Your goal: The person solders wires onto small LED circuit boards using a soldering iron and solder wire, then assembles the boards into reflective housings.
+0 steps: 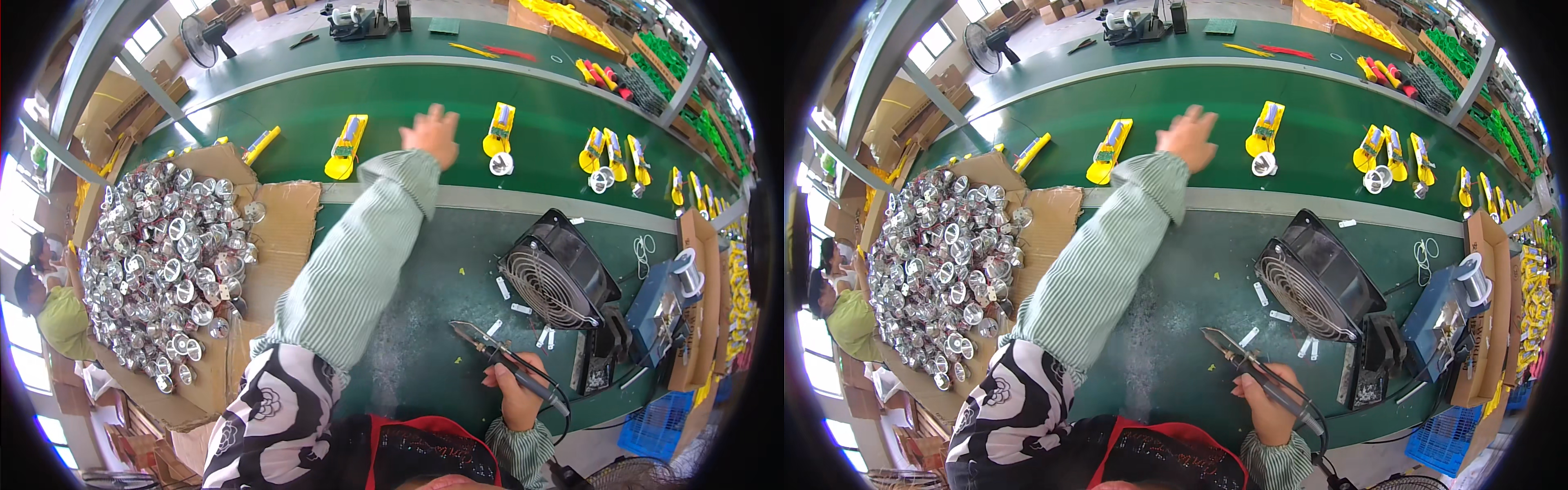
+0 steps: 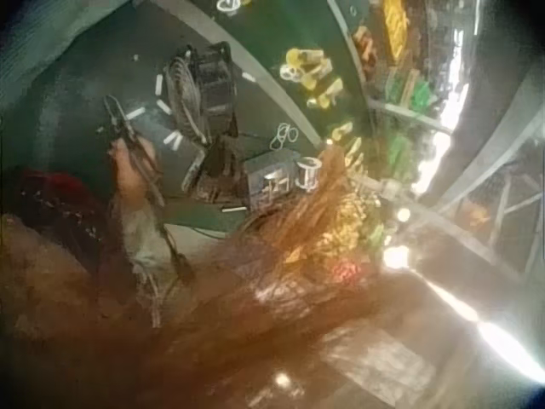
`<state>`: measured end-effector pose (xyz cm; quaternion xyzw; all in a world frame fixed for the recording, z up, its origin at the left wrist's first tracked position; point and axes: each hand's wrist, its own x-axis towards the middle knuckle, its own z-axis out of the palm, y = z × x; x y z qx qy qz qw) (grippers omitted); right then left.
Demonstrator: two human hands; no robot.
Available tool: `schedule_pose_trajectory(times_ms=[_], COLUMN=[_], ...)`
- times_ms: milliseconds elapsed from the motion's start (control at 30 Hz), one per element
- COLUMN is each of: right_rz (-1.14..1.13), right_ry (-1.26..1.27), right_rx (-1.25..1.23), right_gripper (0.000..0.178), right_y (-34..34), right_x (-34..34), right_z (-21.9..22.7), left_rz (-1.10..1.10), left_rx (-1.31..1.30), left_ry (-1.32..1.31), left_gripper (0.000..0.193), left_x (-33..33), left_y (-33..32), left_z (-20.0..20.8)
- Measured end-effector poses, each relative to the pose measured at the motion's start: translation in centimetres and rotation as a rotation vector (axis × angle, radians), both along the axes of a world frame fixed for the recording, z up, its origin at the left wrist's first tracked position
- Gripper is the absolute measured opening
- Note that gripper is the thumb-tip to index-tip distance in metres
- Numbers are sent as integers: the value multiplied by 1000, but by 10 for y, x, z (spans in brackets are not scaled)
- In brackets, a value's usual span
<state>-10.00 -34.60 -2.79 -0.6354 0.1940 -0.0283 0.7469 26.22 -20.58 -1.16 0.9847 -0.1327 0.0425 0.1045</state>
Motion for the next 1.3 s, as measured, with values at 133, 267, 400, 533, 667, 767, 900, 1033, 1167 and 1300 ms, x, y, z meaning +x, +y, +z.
schedule_pose_trajectory(times_ms=[133, 267, 400, 533, 667, 767, 900, 1033, 1167, 1300], right_rz=[17, 55, 43, 51, 46, 50, 100, 163, 170, 162], right_ry=[3, -5, -23, -92, -105, -173, -192, -172, -167, -175], right_rx=[7, 6, -17, -69, -80, -131, -119, -95, -97, -82], right_gripper=[19, 20, 20, 20, 20, 15, 15, 21, 21, 20], right_y=[1, 7, 17, 19, 24, 32, 38, 41, 44, 48], right_x=[1, 0, -5, -14, -19, -21, -22, -25, -31, -36], right_z=[1, 3, 8, 8, 8, 15, 15, 17, 21, 25], left_rz=[457, 412, 229, 112, -37, -59, -128, -90, 362, 438], left_rx=[274, 89, 22, -48, -6, -1, -77, -277, 76, 141], left_ry=[-274, 19, -53, -119, -155, -126, -57, -252, -468, -565], left_gripper=[62, 71, 69, 62, 58, 55, 53, 47, 20, 13], left_x=[4, -7, -28, -105, -211, -290, -337, -320, -274, -233], left_y=[71, 130, 140, 131, 137, 145, 157, 196, 293, 350], left_z=[-11, -13, -12, 2, 3, 1, -6, 16, 33, 37])
